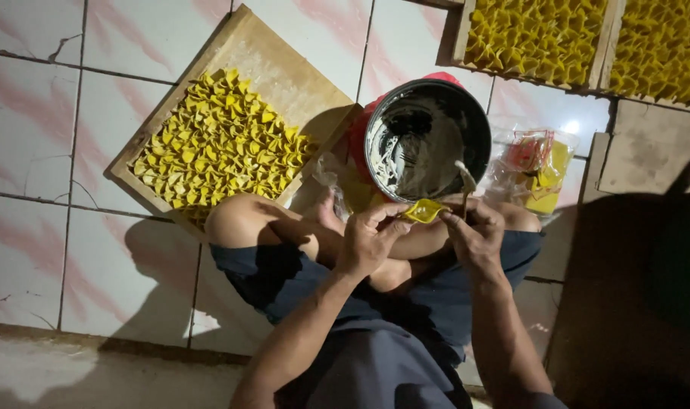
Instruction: Manually assembling small yellow food items by applying a white paste and folding them into shapes.
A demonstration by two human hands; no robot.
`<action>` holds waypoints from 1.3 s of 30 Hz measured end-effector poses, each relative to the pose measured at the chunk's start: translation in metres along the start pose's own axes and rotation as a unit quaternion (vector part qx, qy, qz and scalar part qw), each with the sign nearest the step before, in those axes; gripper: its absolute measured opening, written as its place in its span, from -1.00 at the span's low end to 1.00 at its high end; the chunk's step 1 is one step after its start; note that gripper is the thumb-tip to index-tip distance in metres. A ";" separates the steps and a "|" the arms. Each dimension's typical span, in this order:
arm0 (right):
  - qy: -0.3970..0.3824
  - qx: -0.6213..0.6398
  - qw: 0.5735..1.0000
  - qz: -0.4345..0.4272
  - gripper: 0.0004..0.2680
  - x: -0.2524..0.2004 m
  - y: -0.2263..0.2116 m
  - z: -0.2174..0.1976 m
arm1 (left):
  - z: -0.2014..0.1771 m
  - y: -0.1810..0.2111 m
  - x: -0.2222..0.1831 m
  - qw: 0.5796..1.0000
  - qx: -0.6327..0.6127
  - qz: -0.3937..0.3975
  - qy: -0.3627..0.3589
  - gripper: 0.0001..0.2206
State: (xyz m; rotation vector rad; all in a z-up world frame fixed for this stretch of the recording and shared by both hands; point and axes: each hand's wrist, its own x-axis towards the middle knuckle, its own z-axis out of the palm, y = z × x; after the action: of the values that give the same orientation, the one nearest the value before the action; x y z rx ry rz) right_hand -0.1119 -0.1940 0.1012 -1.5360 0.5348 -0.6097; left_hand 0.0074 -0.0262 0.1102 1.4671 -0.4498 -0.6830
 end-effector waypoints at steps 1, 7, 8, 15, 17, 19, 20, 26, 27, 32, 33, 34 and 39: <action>-0.002 0.000 1.000 -0.001 -0.82 0.003 -0.011 0.006 | 0.002 0.006 0.001 1.000 0.000 0.001 0.001 -0.76; -0.039 -0.013 0.998 -0.052 -0.85 0.004 -0.035 0.020 | 0.007 0.012 0.005 0.987 0.100 0.123 0.002 -0.92; -0.047 -0.004 0.996 -0.072 -0.87 0.003 -0.028 0.018 | 0.010 0.013 0.005 0.984 0.121 0.127 0.004 -0.91; -0.007 -0.027 1.000 -0.008 -0.79 -0.007 -0.013 0.009 | 0.009 0.017 0.000 0.980 0.164 0.108 -0.026 -0.92; -0.011 -0.028 1.000 0.007 -0.79 -0.009 -0.016 0.011 | 0.009 0.010 -0.001 0.981 0.162 0.102 -0.028 -0.92; -0.014 -0.026 0.999 0.015 -0.79 -0.007 -0.014 0.013 | 0.006 0.007 0.003 0.981 0.162 0.102 -0.030 -0.92; -0.010 -0.023 0.999 0.032 -0.75 -0.008 -0.010 0.013 | 0.005 0.006 0.002 0.981 0.164 0.096 -0.027 -0.91; 0.007 -0.015 0.997 0.069 -0.69 -0.013 -0.002 0.013 | 0.004 0.011 0.001 0.985 0.146 0.084 -0.036 -0.89; 0.006 -0.012 0.998 0.069 -0.69 -0.014 -0.003 0.016 | 0.004 0.006 0.000 0.983 0.159 0.090 -0.034 -0.91; 0.005 0.007 0.997 0.075 -0.68 -0.020 0.007 0.012 | 0.001 -0.006 0.003 0.986 0.129 0.102 -0.036 -0.92; 0.006 0.018 0.996 0.085 -0.66 -0.019 0.008 0.013 | 0.000 -0.007 0.003 0.989 0.106 0.093 -0.039 -0.92; 0.005 0.019 0.996 0.082 -0.66 -0.014 -0.003 0.020 | 0.000 -0.008 0.004 0.989 0.107 0.095 -0.038 -0.92; -0.003 0.066 0.990 0.128 -0.58 -0.014 -0.017 0.027 | -0.001 -0.009 0.000 0.994 0.063 0.091 -0.022 -0.90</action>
State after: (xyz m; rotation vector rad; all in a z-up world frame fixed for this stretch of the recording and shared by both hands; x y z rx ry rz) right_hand -0.1047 -0.1632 0.1166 -1.3193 0.6622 -0.4344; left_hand 0.0067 -0.0247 0.1010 1.5098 -0.6634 -0.5500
